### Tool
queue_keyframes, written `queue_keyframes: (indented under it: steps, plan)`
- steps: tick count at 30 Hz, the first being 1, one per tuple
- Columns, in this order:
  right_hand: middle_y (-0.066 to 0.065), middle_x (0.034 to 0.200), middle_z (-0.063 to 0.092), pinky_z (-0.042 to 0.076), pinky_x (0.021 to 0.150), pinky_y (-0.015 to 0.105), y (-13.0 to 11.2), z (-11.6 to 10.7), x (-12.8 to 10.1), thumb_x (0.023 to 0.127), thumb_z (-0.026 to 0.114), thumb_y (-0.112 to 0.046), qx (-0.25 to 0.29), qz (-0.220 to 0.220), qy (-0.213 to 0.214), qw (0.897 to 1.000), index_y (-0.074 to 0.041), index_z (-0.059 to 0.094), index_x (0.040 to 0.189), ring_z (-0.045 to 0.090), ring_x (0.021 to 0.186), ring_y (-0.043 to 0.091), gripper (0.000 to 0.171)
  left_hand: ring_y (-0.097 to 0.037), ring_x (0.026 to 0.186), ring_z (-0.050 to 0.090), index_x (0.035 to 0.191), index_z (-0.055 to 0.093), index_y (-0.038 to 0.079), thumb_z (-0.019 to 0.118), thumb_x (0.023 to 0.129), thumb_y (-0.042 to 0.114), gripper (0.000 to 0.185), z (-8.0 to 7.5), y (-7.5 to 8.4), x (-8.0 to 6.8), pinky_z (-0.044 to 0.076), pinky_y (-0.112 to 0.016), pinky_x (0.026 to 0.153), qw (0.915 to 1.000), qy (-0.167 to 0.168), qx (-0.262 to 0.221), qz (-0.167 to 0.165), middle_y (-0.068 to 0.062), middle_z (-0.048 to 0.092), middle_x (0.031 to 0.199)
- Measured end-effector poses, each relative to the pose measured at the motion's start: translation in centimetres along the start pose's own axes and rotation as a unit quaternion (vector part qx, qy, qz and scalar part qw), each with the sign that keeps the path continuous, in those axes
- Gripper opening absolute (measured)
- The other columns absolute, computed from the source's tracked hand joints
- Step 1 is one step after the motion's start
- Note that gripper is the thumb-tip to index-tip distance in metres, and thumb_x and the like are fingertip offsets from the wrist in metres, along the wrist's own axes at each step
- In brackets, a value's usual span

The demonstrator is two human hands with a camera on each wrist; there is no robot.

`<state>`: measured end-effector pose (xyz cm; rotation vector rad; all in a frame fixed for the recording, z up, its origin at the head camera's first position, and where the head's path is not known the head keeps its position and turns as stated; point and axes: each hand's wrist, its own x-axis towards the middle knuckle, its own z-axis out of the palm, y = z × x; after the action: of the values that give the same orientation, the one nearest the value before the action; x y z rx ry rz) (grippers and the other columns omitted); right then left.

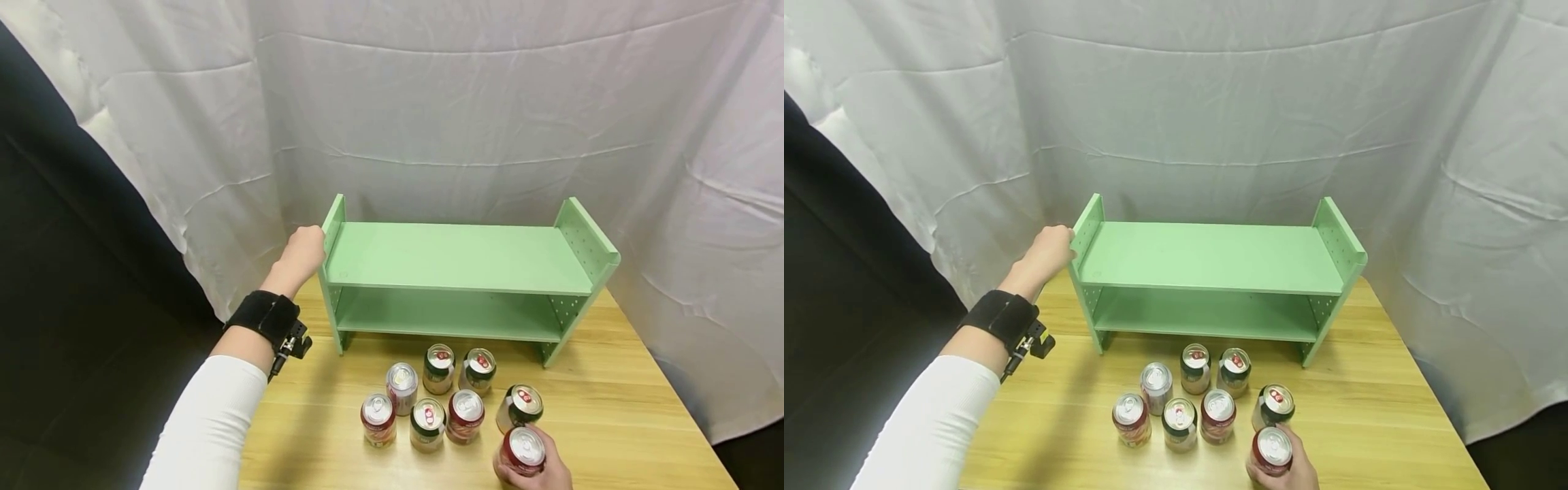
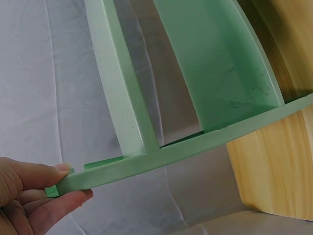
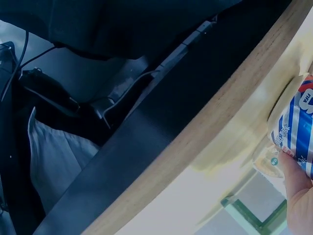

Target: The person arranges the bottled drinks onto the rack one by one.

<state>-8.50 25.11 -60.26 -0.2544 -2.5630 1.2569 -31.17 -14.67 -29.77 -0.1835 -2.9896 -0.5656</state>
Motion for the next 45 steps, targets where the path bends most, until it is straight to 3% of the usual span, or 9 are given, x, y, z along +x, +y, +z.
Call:
queue_keyframes:
  steps: [8,18,27,35,45]
  plan:
    - [0.017,0.105,0.066,0.038,0.072,0.002,-0.8,-0.5,0.3,0.045,0.095,-0.018,-0.020,-0.050,0.015,0.998,-0.003,0.051,0.122,0.051,0.088,-0.009,0.089,-0.022,0.064,0.047,0.087,0.057,-0.005,0.039,0.084,-0.010,0.019,0.0,0.1,0.1,0.042,-0.032,0.056,1.0000,0.002,0.007,0.002,-0.012,0.052,0.075]
    - [0.013,0.102,0.067,0.051,0.069,0.026,-4.5,-1.8,1.6,0.047,0.094,-0.018,-0.001,-0.069,-0.005,0.998,-0.006,0.052,0.123,0.054,0.086,-0.005,0.088,-0.024,0.066,0.049,0.086,0.058,-0.005,0.045,0.081,-0.009,0.014,-0.2,-0.1,-0.2,0.043,-0.031,0.056,0.9999,0.013,-0.009,0.002,-0.014,0.055,0.077]
    - [0.014,0.112,0.064,0.046,0.073,0.011,-7.7,-3.4,2.6,0.045,0.094,-0.013,0.020,-0.129,0.001,0.991,-0.004,0.053,0.125,0.053,0.092,-0.007,0.090,-0.024,0.067,0.050,0.089,0.058,-0.007,0.048,0.082,-0.007,0.012,-0.1,0.3,-0.6,0.043,-0.031,0.058,0.9996,0.007,-0.025,0.007,-0.015,0.056,0.079]
    - [0.005,0.110,0.063,0.053,0.070,0.028,-9.9,-4.5,2.6,0.043,0.095,-0.017,-0.006,-0.157,-0.012,0.987,-0.009,0.055,0.121,0.058,0.088,0.002,0.089,-0.023,0.066,0.047,0.081,0.054,-0.002,0.049,0.082,-0.007,0.007,0.0,0.8,-0.5,0.039,-0.030,0.056,0.9997,0.008,-0.019,0.009,-0.012,0.052,0.074]
    - [0.005,0.103,0.066,0.050,0.070,0.018,-12.2,-5.4,2.2,0.046,0.094,-0.016,0.009,-0.148,-0.013,0.989,-0.008,0.054,0.121,0.058,0.087,-0.001,0.086,-0.022,0.066,0.044,0.080,0.052,-0.001,0.050,0.084,-0.006,0.007,0.2,0.7,-0.6,0.037,-0.030,0.057,0.9995,0.010,-0.027,0.009,-0.010,0.048,0.073]
